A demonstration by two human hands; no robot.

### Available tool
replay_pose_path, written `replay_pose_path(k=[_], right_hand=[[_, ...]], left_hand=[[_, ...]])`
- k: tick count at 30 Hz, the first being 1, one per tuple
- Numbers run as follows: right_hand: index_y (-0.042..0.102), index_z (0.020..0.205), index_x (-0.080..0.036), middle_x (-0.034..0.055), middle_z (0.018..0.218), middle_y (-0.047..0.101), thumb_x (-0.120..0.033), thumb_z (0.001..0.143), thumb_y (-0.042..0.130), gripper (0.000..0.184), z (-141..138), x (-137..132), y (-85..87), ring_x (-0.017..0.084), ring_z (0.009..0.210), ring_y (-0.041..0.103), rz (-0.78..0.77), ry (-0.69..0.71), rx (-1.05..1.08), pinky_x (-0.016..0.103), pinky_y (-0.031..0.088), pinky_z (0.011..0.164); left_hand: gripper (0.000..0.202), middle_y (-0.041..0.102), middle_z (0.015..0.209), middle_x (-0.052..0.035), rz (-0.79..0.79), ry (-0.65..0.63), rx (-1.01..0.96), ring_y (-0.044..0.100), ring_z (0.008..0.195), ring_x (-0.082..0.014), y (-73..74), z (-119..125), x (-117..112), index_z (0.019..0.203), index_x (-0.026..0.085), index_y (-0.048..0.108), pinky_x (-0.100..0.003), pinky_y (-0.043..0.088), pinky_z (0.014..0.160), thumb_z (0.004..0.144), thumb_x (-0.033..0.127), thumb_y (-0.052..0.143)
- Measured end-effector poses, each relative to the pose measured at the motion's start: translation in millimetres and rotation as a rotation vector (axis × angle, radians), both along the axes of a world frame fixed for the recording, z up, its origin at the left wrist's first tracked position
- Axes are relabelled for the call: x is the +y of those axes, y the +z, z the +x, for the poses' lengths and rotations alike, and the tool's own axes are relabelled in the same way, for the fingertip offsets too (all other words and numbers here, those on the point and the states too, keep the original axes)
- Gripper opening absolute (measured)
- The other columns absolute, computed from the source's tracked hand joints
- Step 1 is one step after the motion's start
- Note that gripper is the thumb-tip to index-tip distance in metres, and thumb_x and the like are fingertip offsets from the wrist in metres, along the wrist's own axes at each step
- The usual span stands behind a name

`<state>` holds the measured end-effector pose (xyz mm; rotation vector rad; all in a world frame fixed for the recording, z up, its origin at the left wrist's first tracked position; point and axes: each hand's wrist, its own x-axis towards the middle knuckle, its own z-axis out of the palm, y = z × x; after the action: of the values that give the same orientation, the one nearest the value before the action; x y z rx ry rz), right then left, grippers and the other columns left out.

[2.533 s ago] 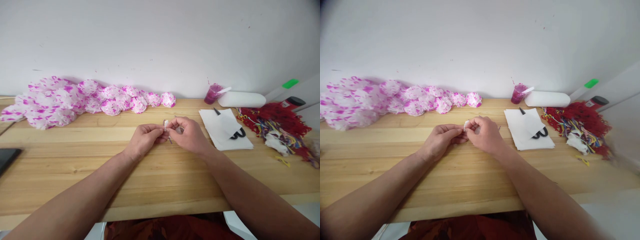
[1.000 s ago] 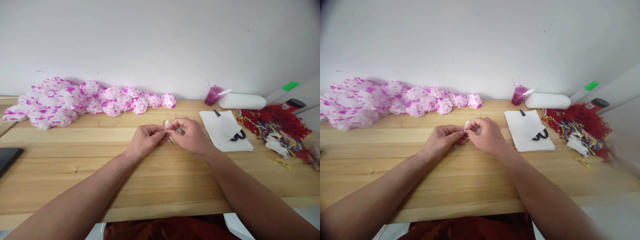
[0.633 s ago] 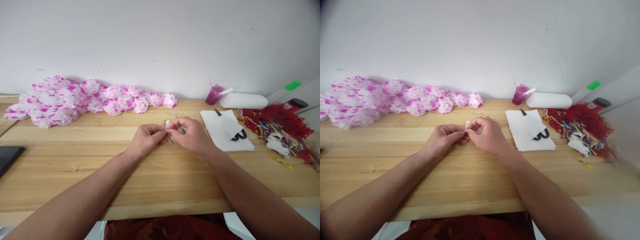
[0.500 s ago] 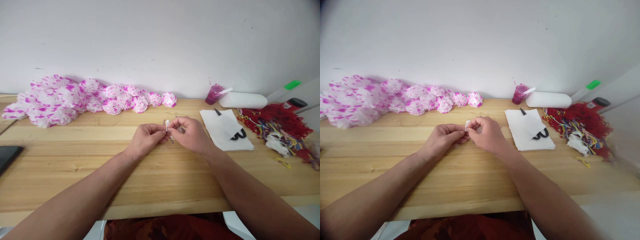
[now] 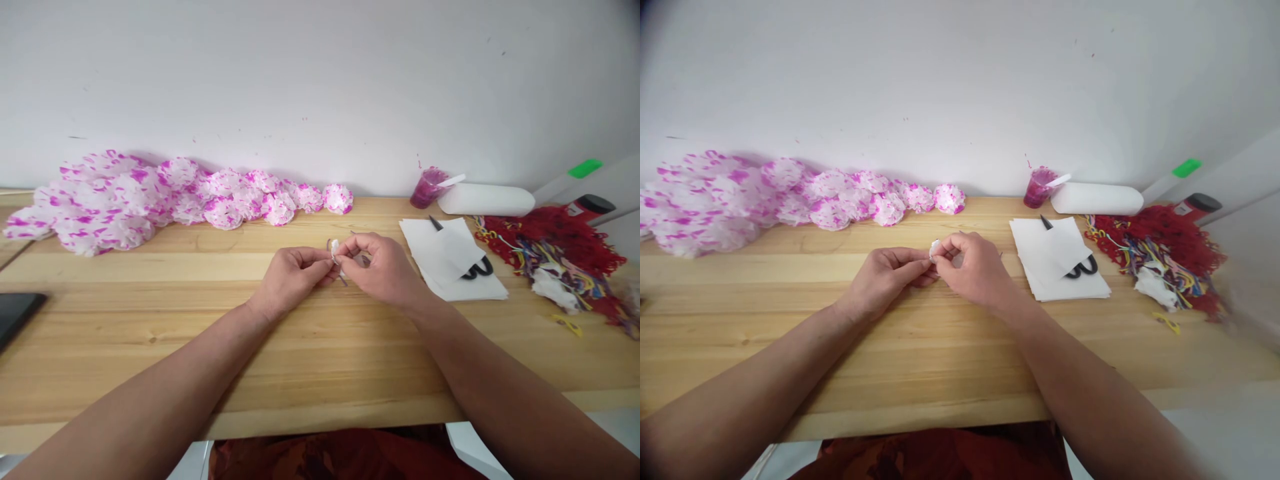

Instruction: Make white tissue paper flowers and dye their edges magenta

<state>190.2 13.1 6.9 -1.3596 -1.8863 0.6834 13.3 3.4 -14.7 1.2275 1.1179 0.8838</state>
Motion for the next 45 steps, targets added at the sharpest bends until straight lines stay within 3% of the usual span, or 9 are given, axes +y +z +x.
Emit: replay_pose_path(k=[10,28,38,45], right_hand=[[0.069,0.074,-0.022,0.0002,0.083,0.076,-0.019,0.079,0.066,0.006,-0.4,-0.5,1.0,0.018,0.078,0.069,0.017,0.008,0.003,0.031,0.052,0.077],[0.067,0.077,-0.022,0.0006,0.086,0.075,-0.021,0.081,0.065,0.004,0.4,-1.4,2.7,0.018,0.081,0.069,-0.004,0.017,-0.004,0.033,0.051,0.079],[0.064,0.079,-0.023,0.0022,0.086,0.073,-0.007,0.071,0.064,0.018,-0.1,-6.4,4.5,0.023,0.092,0.064,0.203,0.05,-0.176,0.037,0.045,0.084],[0.068,0.078,-0.022,0.0031,0.081,0.072,-0.012,0.074,0.068,0.011,-0.8,-5.8,2.7,0.024,0.091,0.062,0.248,0.019,-0.239,0.04,0.04,0.086]], left_hand=[[0.028,0.076,0.078,-0.0056,0.002,0.021,0.05,0.068,0.07,-0.0162,-0.5,0.0,0.5,0.094,0.015,0.08,-0.025,0.052,0.065,0.081,0.038,0.07],[0.027,0.078,0.082,-0.0067,-0.026,0.035,0.059,0.071,0.071,-0.0159,2.7,1.9,-0.6,0.089,0.015,0.078,-0.025,0.056,0.066,0.081,0.04,0.071],[0.025,0.076,0.077,-0.0059,-0.045,0.07,0.006,0.069,0.066,-0.0143,5.5,1.2,-0.7,0.081,0.014,0.071,-0.024,0.054,0.061,0.079,0.039,0.073],[0.024,0.075,0.077,-0.0063,-0.029,0.062,0.012,0.068,0.067,-0.0144,2.4,0.9,-0.9,0.08,0.014,0.07,-0.025,0.054,0.062,0.079,0.038,0.073]])
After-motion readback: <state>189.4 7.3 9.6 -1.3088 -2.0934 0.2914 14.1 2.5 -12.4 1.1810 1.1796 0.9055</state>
